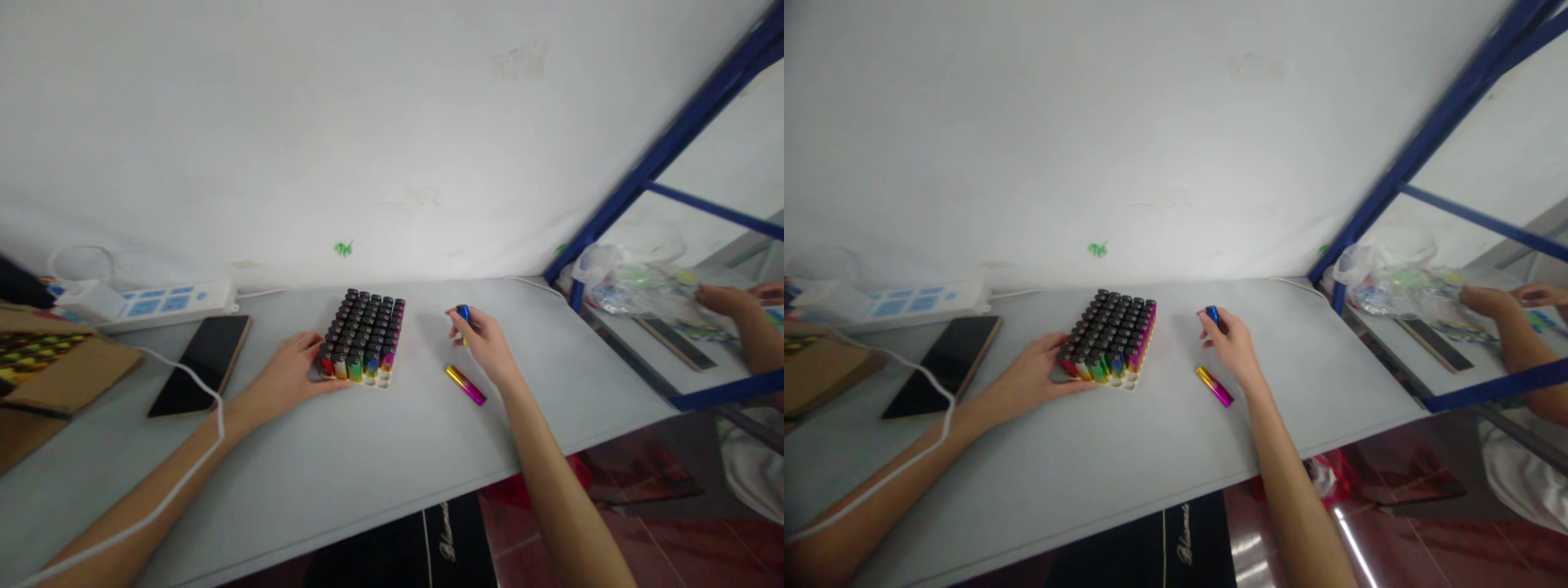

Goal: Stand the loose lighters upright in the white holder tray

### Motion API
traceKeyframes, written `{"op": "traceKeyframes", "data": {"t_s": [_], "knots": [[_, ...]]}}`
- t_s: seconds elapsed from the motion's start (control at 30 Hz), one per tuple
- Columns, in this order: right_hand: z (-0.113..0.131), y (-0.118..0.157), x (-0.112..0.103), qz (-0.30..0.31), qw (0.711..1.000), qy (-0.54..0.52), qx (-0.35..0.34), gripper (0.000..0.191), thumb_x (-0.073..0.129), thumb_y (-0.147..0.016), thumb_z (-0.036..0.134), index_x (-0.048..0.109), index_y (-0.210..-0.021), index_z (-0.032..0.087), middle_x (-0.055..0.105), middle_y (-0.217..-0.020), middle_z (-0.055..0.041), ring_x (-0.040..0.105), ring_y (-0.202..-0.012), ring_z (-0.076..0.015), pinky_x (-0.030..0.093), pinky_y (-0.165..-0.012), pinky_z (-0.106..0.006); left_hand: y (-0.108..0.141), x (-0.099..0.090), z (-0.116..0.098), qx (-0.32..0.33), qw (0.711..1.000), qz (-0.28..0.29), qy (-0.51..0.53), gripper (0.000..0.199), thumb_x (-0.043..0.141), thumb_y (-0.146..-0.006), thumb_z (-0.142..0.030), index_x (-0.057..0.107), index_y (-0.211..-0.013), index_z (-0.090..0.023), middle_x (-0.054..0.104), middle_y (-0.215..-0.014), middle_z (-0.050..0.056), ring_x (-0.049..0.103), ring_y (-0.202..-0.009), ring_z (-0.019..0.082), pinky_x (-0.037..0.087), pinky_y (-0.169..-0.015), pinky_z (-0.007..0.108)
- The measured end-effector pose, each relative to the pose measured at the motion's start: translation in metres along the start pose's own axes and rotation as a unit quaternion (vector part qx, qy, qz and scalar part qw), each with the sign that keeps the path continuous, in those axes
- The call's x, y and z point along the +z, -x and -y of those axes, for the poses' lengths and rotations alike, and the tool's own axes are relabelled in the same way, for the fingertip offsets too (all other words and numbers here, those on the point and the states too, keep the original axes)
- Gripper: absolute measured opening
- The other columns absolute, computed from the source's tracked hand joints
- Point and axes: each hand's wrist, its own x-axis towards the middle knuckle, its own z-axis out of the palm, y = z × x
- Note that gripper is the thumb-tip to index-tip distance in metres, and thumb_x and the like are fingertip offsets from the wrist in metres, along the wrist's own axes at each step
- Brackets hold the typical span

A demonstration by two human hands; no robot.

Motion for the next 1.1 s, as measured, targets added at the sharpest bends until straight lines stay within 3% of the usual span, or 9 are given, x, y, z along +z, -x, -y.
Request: {"op": "traceKeyframes", "data": {"t_s": [0.07, 0.17, 0.23, 0.4, 0.6, 0.77, 0.9, 1.03, 1.1], "knots": [[0.015, 0.016, 0.016, 0.019, 0.996, -0.081, 0.011, 0.058, 0.071, -0.090, 0.078, 0.066, -0.106, 0.022, 0.059, -0.075, 0.0036, 0.057, -0.064, -0.0156, 0.049, -0.056, -0.028, 0.000, 0.000, -0.001, 0.000, 1.000, 0.004, -0.002, 0.059, 0.078, -0.080, -0.083, 0.077, -0.093, -0.025, 0.075, -0.104, 0.012, 0.071, -0.102, 0.038, 0.059, -0.100, 0.054], [0.030, 0.039, 0.043, 0.036, 0.989, -0.136, 0.048, 0.058, 0.066, -0.093, 0.082, 0.052, -0.089, 0.027, 0.040, -0.065, 0.0097, 0.036, -0.052, -0.0111, 0.032, -0.047, -0.025, 0.000, -0.003, -0.002, 0.003, 1.000, 0.021, -0.007, 0.060, 0.077, -0.082, -0.082, 0.077, -0.093, -0.023, 0.076, -0.107, 0.013, 0.071, -0.103, 0.038, 0.058, -0.100, 0.054], [0.035, 0.049, 0.059, 0.036, 0.990, -0.119, 0.058, 0.061, 0.059, -0.096, 0.084, 0.044, -0.079, 0.028, 0.037, -0.063, 0.0089, 0.032, -0.052, -0.0113, 0.028, -0.047, -0.026, 0.000, -0.004, -0.003, 0.003, 1.000, 0.028, -0.008, 0.062, 0.076, -0.082, -0.083, 0.078, -0.096, -0.023, 0.076, -0.108, 0.013, 0.071, -0.104, 0.038, 0.058, -0.100, 0.054], [0.040, 0.055, 0.079, -0.013, 1.000, 0.010, 0.001, 0.061, 0.057, -0.100, 0.071, 0.038, -0.064, 0.026, 0.035, -0.060, 0.0048, 0.032, -0.059, -0.0129, 0.025, -0.055, -0.030, 0.001, -0.004, -0.002, -0.001, 1.000, 0.023, -0.004, 0.063, 0.078, -0.080, -0.083, 0.080, -0.100, -0.024, 0.076, -0.110, 0.011, 0.070, -0.106, 0.036, 0.058, -0.103, 0.052], [0.036, 0.056, 0.080, -0.025, 0.998, 0.065, -0.001, 0.042, 0.052, -0.094, 0.052, 0.035, -0.064, 0.027, 0.035, -0.059, 0.0053, 0.033, -0.059, -0.0136, 0.023, -0.058, -0.031, 0.002, -0.003, -0.002, 0.000, 1.000, 0.017, 0.000, 0.064, 0.078, -0.079, -0.085, 0.080, -0.098, -0.024, 0.076, -0.108, 0.011, 0.070, -0.105, 0.037, 0.058, -0.103, 0.053], [0.034, 0.058, 0.079, -0.022, 0.997, 0.076, -0.005, 0.046, 0.054, -0.099, 0.056, 0.039, -0.067, 0.027, 0.039, -0.060, 0.0057, 0.038, -0.061, -0.0145, 0.027, -0.060, -0.031, 0.002, -0.004, -0.004, -0.004, 1.000, 0.022, -0.002, 0.062, 0.079, -0.081, -0.082, 0.079, -0.097, -0.022, 0.075, -0.108, 0.012, 0.070, -0.104, 0.037, 0.057, -0.102, 0.054], [0.030, 0.060, 0.075, -0.002, 0.999, 0.043, 0.003, 0.041, 0.052, -0.108, 0.064, 0.059, -0.096, 0.026, 0.056, -0.069, 0.0055, 0.050, -0.063, -0.0170, 0.039, -0.063, -0.030, 0.002, -0.005, -0.004, -0.007, 1.000, 0.028, -0.004, 0.063, 0.080, -0.080, -0.083, 0.079, -0.099, -0.023, 0.075, -0.108, 0.013, 0.071, -0.106, 0.038, 0.057, -0.103, 0.055], [0.034, 0.067, 0.068, -0.022, 0.990, 0.084, -0.108, 0.036, 0.052, -0.113, 0.054, 0.068, -0.101, 0.024, 0.070, -0.092, -0.0048, 0.065, -0.086, -0.0221, 0.051, -0.080, -0.035, 0.001, -0.004, -0.003, 0.000, 0.999, 0.033, -0.006, 0.065, 0.075, -0.083, -0.083, 0.079, -0.102, -0.021, 0.075, -0.112, 0.015, 0.070, -0.108, 0.039, 0.056, -0.104, 0.057], [0.040, 0.074, 0.066, -0.032, 0.977, 0.139, -0.160, 0.033, 0.059, -0.111, 0.050, 0.073, -0.096, 0.024, 0.068, -0.088, -0.0053, 0.064, -0.083, -0.0226, 0.051, -0.078, -0.035, 0.001, -0.003, -0.003, 0.000, 1.000, 0.030, -0.005, 0.063, 0.076, -0.083, -0.082, 0.079, -0.101, -0.022, 0.075, -0.110, 0.014, 0.069, -0.108, 0.038, 0.056, -0.104, 0.056]]}}
